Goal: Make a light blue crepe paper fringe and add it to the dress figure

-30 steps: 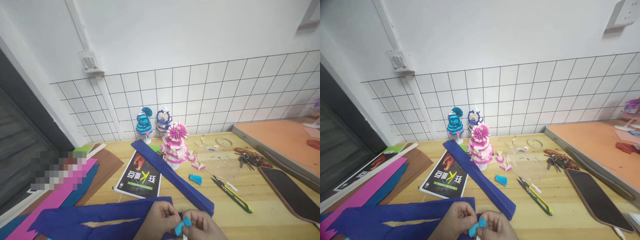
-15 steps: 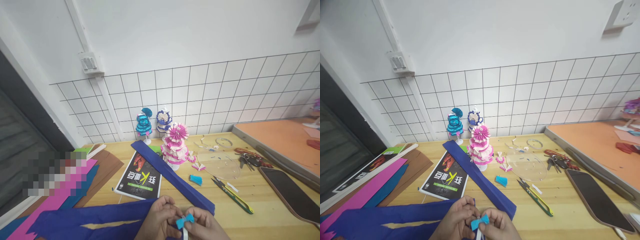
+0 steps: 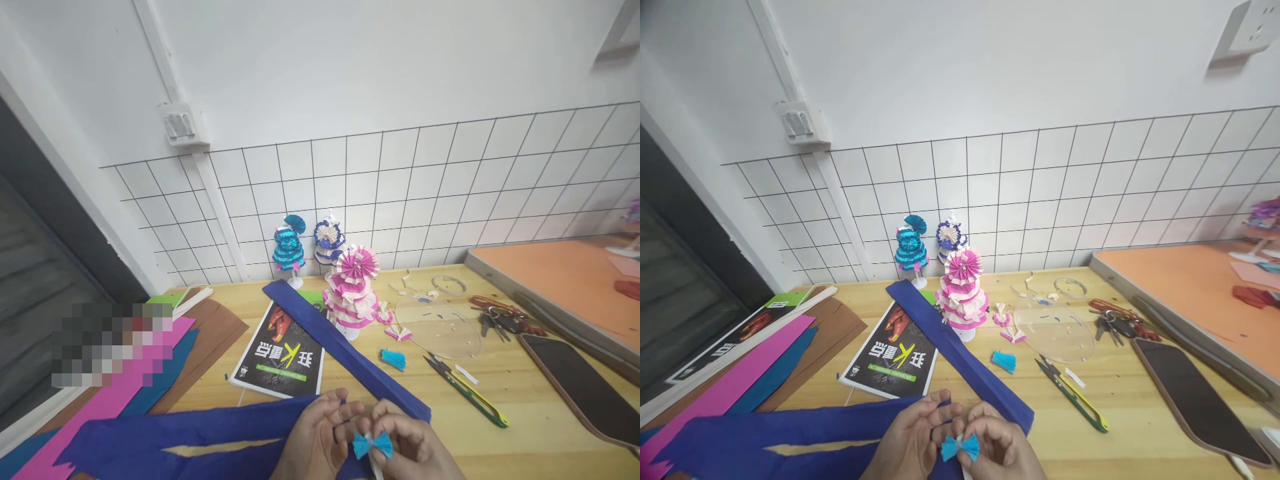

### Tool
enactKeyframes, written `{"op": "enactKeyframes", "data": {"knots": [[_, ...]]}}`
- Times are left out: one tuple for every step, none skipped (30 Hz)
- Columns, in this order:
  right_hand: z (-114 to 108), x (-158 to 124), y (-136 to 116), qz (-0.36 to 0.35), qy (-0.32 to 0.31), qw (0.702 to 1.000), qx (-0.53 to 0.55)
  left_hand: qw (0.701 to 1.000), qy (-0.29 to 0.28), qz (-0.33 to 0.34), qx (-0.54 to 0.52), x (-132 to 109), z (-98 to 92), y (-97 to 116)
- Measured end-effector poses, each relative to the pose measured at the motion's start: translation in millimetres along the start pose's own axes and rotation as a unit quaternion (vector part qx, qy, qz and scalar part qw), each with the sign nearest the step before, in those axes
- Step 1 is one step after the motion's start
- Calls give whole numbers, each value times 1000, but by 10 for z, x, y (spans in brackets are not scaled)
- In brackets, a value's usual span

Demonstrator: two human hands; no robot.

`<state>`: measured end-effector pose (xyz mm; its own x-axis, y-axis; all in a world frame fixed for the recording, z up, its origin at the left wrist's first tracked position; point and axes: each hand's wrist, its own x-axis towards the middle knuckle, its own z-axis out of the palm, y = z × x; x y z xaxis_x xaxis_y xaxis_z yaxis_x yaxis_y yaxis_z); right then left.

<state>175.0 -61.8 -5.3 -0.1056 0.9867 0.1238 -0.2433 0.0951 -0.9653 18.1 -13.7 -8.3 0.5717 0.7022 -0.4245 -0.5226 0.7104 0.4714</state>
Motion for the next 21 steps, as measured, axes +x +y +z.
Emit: {"op": "enactKeyframes", "data": {"knots": [[-2, 3, -4, 3, -1, 1000, 5, 1000, 7, 4, -7, -8, 26, 3], [-5, 8, -11, 8, -3, 1000, 9, 1000, 14, 6, -13, -19, 57, 10], [-8, 12, -18, 14, -9, 1000, 13, 999, 26, 9, -20, -30, 90, 23], [-11, 15, -21, 20, -16, 1000, 15, 999, 44, 14, -30, -42, 122, 39], [-14, 16, -19, 26, -26, 999, 15, 997, 64, 20, -39, -52, 150, 58], [-18, 14, -10, 30, -33, 999, 17, 994, 91, 34, -52, -59, 172, 79], [-22, 10, 6, 34, -33, 999, 24, 991, 112, 49, -60, -64, 185, 97], [-27, 5, 29, 43, -27, 998, 37, 988, 125, 69, -55, -67, 191, 110], [-33, 0, 54, 63, -19, 996, 53, 985, 133, 104, -32, -69, 190, 116], [-40, -5, 80, 89, -9, 994, 70, 980, 130, 149, 20, -72, 184, 112], [-47, -9, 103, 117, -1, 989, 86, 965, 118, 211, 98, -77, 176, 98], [-53, -10, 120, 142, 2, 985, 97, 932, 101, 291, 191, -85, 168, 76], [-59, -11, 133, 158, 2, 982, 105, 878, 72, 371, 295, -96, 162, 47], [-62, -10, 140, 163, 1, 980, 111, 804, 41, 449, 387, -109, 159, 14], [-62, -9, 145, 162, 1, 980, 119, 728, 12, 505, 464, -122, 158, -20], [-58, -8, 149, 162, 1, 978, 131, 660, -13, 536, 527, -133, 159, -51], [-51, -8, 153, 164, 2, 976, 146, 607, -29, 548, 575, -141, 159, -77], [-42, -7, 156, 168, 1, 973, 158, 572, -38, 542, 614, -145, 158, -98], [-32, -8, 158, 173, -1, 971, 165, 550, -41, 531, 644, -144, 155, -112], [-21, -8, 157, 176, -1, 970, 168, 536, -40, 521, 663, -139, 150, -121], [-12, -8, 151, 177, 0, 970, 166, 526, -37, 515, 676, -131, 144, -125]]}}
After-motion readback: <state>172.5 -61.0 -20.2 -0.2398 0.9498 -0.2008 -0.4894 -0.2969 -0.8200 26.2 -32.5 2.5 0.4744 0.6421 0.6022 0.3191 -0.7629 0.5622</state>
